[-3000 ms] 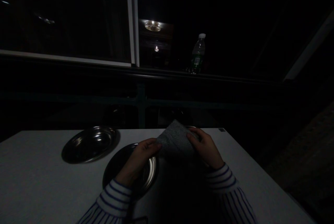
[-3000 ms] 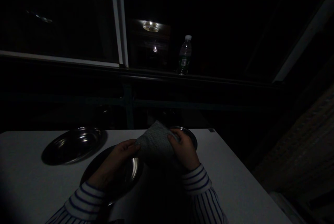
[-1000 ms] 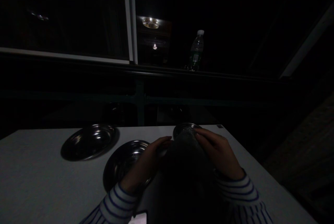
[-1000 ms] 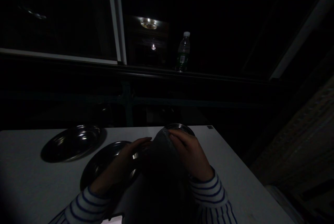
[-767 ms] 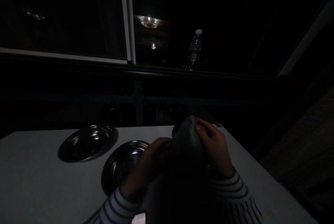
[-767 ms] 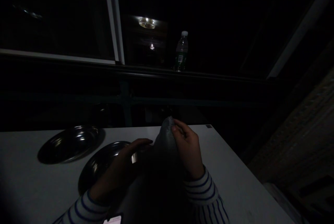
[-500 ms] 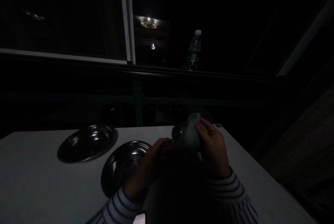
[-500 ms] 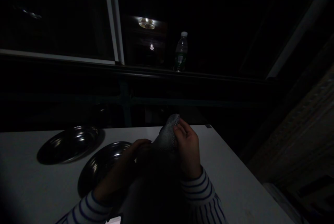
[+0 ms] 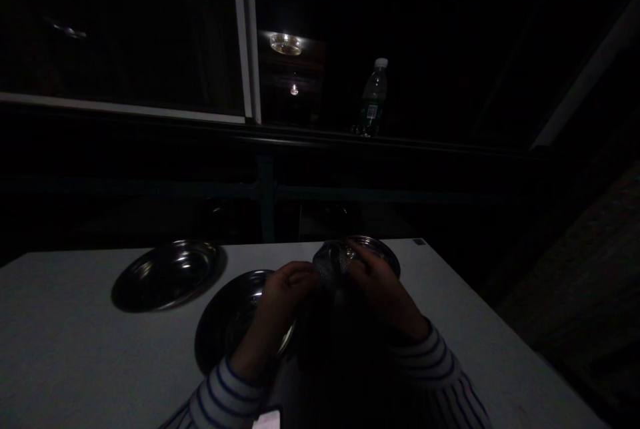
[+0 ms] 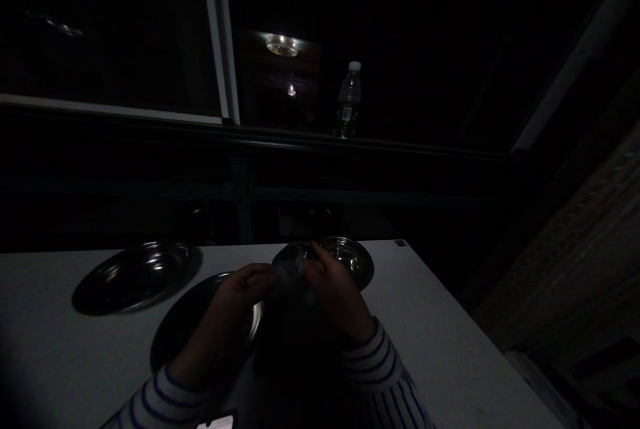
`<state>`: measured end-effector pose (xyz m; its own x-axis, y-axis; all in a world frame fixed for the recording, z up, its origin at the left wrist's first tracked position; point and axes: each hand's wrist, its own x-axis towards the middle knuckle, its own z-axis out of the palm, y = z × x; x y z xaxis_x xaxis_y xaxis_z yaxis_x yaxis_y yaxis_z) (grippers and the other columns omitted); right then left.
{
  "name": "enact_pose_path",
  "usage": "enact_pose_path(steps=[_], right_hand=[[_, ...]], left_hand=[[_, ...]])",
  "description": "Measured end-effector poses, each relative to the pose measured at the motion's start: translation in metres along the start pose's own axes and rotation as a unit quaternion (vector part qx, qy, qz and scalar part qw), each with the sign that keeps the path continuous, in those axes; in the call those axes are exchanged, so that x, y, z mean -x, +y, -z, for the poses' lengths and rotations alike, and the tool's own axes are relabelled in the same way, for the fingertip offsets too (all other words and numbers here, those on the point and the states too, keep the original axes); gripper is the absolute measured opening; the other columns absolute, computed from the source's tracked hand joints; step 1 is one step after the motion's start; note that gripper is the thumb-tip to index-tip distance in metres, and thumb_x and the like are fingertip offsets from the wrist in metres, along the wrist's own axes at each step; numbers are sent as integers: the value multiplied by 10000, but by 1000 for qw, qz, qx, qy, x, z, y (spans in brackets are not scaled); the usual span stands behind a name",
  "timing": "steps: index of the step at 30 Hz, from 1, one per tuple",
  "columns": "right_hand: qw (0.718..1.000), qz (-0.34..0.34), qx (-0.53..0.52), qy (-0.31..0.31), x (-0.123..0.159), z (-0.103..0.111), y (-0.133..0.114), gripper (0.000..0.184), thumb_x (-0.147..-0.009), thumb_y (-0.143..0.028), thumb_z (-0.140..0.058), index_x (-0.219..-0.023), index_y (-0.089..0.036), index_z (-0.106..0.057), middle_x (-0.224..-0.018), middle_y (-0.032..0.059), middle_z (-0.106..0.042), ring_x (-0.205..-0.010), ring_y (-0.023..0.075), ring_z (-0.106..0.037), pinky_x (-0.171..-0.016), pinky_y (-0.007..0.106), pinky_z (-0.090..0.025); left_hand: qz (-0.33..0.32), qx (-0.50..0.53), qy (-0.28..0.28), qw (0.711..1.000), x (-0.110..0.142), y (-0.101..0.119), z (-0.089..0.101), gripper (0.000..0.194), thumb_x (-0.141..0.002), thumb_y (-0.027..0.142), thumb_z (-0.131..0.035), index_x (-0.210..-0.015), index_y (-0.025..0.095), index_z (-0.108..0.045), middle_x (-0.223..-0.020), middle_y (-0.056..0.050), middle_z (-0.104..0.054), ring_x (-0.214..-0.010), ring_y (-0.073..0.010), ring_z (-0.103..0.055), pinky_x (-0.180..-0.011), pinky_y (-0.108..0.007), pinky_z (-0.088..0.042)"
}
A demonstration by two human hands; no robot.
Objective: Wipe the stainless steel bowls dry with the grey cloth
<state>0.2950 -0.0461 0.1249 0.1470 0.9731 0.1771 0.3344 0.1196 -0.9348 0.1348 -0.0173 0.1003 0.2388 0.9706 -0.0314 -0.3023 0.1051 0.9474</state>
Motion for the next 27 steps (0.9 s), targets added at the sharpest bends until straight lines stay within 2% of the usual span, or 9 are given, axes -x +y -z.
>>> enact_pose_path(steps=[2, 6, 10, 16, 19, 22, 27], right_hand=[[991, 44, 128, 21, 4, -2, 0, 394, -844, -322, -483, -1187, -138, -538, -937, 73, -680, -846, 189, -642, -750, 307, -481], [943, 140, 291, 84, 15, -9, -3, 192, -852, -320, -524, -960, -181, -600, -824, 40, -669, -748, 175, -629, -687, 288, -449], [902, 225, 368, 31, 21, -12, -3, 127, -859, -278, -524, -866, -188, -613, -802, 38, -666, -718, 157, -620, -629, 253, -440], [868, 230, 440, -32, 23, -13, -3, 158, -855, -185, -492, -878, -186, -648, -829, 50, -686, -744, 167, -632, -663, 265, -449], [879, 197, 433, -22, 22, -11, -2, 207, -870, -181, -447, -871, -182, -655, -849, 49, -690, -755, 172, -634, -672, 283, -445], [918, 170, 358, 0, 15, -2, 1, 210, -861, -197, -447, -877, -182, -656, -843, 34, -689, -772, 162, -633, -698, 284, -446], [971, 98, 215, -22, -2, 23, 10, 213, -818, -235, -483, -865, -196, -687, -894, 40, -700, -846, 184, -636, -758, 308, -456]], left_hand=[[0, -7, 4, 1000, -1, -1, 1, 183, -579, 222, -724, -734, 144, -668, -647, -20, -684, -627, -142, -615, -630, -255, -454], [-8, -48, 17, 999, 0, -1, 3, 175, -587, 230, -708, -726, 130, -676, -648, -31, -679, -600, -142, -603, -604, -259, -451], [-8, -54, 22, 998, 1, 3, 2, 176, -580, 231, -709, -725, 133, -687, -680, -50, -702, -654, -171, -635, -644, -278, -471], [16, -73, -27, 997, 2, 5, 0, 195, -591, 260, -715, -743, 138, -718, -734, -66, -729, -700, -203, -659, -707, -312, -487], [6, -98, -35, 995, 3, 7, 0, 189, -621, 274, -693, -748, 138, -727, -738, -64, -731, -700, -202, -655, -703, -306, -483], [0, -126, -11, 992, 4, 13, 2, 185, -636, 275, -684, -761, 146, -729, -731, -49, -728, -703, -195, -650, -672, -285, -479], [-4, -121, 34, 992, 3, 25, 13, 221, -628, 334, -697, -754, 153, -710, -725, -40, -719, -697, -185, -648, -637, -271, -483]])
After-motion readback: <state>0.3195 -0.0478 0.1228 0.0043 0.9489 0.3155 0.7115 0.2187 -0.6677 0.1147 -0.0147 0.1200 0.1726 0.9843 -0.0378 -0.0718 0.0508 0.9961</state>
